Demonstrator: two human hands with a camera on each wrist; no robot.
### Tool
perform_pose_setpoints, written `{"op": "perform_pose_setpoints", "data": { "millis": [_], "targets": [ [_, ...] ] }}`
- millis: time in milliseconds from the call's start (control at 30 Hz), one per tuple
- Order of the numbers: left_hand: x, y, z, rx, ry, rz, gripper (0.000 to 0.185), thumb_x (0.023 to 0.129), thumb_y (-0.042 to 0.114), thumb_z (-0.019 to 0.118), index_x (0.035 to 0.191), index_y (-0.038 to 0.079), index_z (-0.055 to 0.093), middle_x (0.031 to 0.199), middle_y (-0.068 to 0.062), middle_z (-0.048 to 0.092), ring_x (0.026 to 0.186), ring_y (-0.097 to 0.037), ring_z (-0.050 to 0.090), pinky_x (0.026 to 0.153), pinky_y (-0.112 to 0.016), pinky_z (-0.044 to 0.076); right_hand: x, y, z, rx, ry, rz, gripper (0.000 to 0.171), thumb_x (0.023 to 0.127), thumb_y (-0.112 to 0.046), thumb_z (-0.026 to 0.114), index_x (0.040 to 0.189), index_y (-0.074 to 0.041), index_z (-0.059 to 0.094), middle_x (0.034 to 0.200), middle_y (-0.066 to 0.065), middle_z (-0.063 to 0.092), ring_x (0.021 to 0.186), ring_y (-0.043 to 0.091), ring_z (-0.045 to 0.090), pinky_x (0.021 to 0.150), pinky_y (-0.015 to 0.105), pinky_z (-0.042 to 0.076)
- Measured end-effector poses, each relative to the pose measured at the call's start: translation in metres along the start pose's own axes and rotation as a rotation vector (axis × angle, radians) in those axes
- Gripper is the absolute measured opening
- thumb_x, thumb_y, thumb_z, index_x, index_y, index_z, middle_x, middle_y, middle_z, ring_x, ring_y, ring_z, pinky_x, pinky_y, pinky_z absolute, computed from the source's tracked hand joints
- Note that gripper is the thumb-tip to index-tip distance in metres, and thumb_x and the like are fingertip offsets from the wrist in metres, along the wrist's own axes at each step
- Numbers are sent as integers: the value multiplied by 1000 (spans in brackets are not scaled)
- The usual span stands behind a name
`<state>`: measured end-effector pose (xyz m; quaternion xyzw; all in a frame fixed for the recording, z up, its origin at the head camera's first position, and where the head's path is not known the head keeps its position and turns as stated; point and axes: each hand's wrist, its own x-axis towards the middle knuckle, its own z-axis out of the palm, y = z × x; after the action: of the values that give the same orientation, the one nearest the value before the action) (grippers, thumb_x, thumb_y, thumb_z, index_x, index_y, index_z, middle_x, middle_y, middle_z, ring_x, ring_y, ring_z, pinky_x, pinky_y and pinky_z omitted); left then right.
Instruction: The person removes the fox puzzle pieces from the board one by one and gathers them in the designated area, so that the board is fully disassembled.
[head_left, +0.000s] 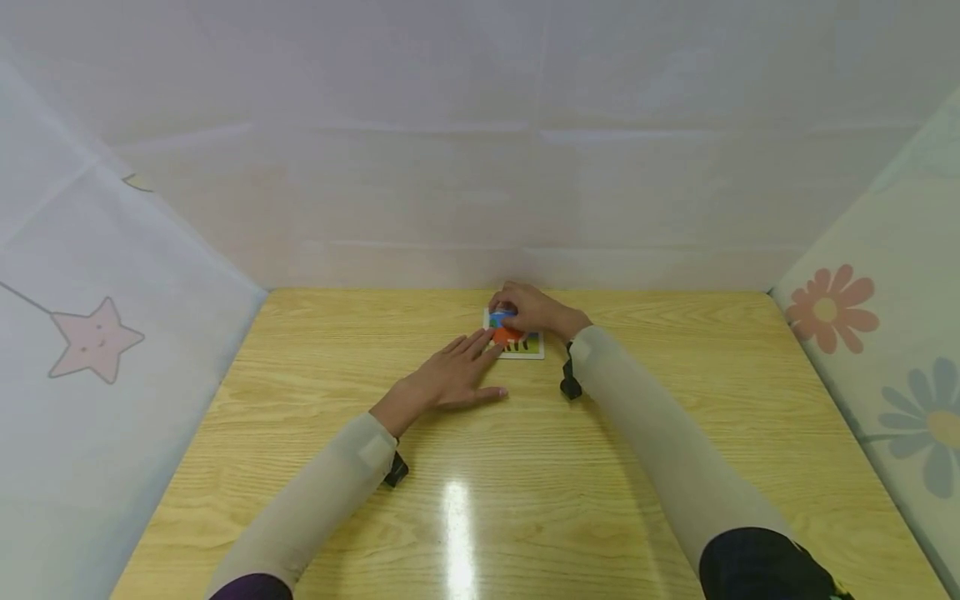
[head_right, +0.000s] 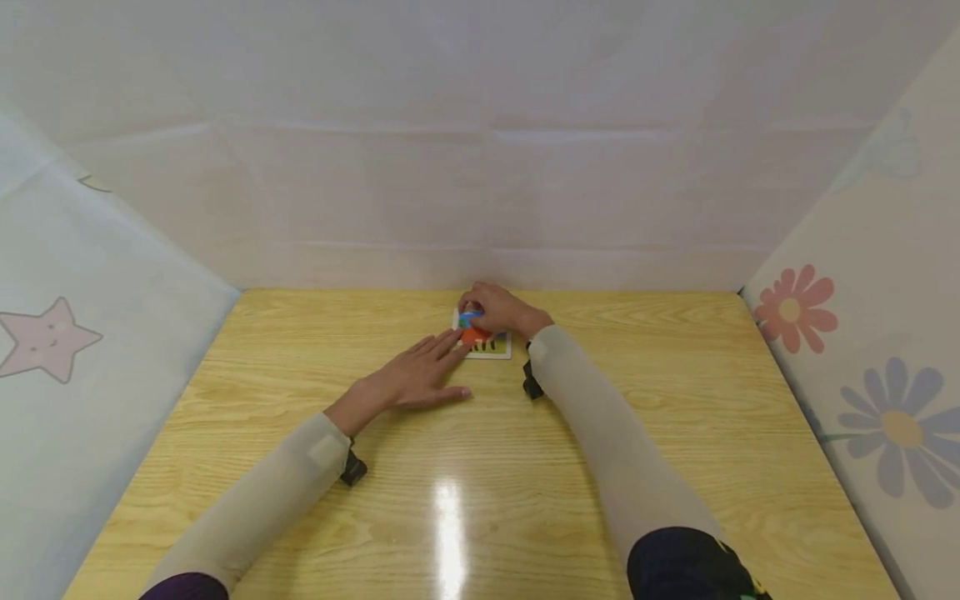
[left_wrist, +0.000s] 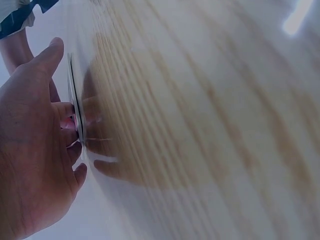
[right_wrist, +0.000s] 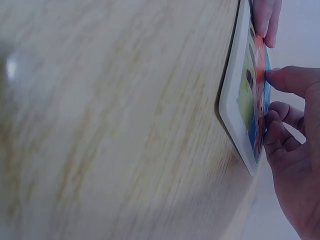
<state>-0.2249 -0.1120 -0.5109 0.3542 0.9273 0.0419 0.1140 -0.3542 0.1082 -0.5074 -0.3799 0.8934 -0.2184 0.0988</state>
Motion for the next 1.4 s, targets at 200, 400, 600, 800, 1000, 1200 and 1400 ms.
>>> {"op": "perform_pose_setpoints", "data": {
  "millis": [200, 400, 600, 800, 1000, 1200, 1400],
  "targets": [
    [0, -1, 0, -4, -21, -11, 94, 104, 77, 34, 172, 15, 16, 178, -14, 4, 165, -30, 6, 133, -50, 13, 1, 0, -1, -4, -12, -9, 29, 99, -9, 67, 127, -10, 73, 108, 10, 59, 92, 23, 47, 84, 38, 42],
    [-1, -2, -1, -5, -34, -17, 93, 104, 77, 34, 172, 16, 15, 178, -13, 3, 165, -29, 5, 133, -49, 12, 4, 0, -1, -1, -23, -8, 29, 98, -8, 68, 126, -11, 73, 109, 10, 60, 93, 23, 47, 86, 39, 43],
    [0, -1, -3, -13, -41, -13, 94, 104, 77, 33, 172, 16, 14, 178, -13, 2, 165, -29, 4, 133, -49, 12, 7, 3, 1, 3, -27, -3, 30, 93, -6, 67, 122, -12, 72, 108, 8, 59, 95, 24, 48, 88, 39, 44],
    [1, 1, -5, -11, -41, -5, 93, 104, 75, 35, 172, 15, 15, 178, -14, 3, 165, -30, 4, 133, -49, 13, 7, 3, 1, 28, -17, 11, 30, 92, -6, 64, 121, -12, 70, 109, 8, 58, 96, 24, 49, 89, 40, 44],
    [1, 2, -5, 2, -57, -5, 91, 105, 75, 33, 172, 17, 13, 178, -13, 2, 165, -29, 4, 133, -49, 13, 4, 0, 0, 54, -14, 1, 31, 91, -3, 63, 121, -9, 69, 109, 11, 58, 95, 26, 48, 88, 41, 43],
    [2, 2, -6, 7, -48, 1, 90, 106, 73, 35, 172, 16, 15, 178, -15, 3, 165, -30, 6, 132, -50, 15, 4, 0, 2, 60, -4, -9, 30, 91, -2, 64, 121, -8, 68, 109, 12, 59, 96, 26, 49, 88, 41, 44],
    [2, 3, -7, 14, -56, -5, 91, 105, 74, 35, 172, 16, 15, 178, -14, 3, 165, -30, 6, 133, -50, 14, 5, 4, 5, 59, 19, -31, 29, 90, -2, 65, 118, -10, 69, 107, 8, 59, 95, 25, 50, 86, 40, 46]
  ]
}}
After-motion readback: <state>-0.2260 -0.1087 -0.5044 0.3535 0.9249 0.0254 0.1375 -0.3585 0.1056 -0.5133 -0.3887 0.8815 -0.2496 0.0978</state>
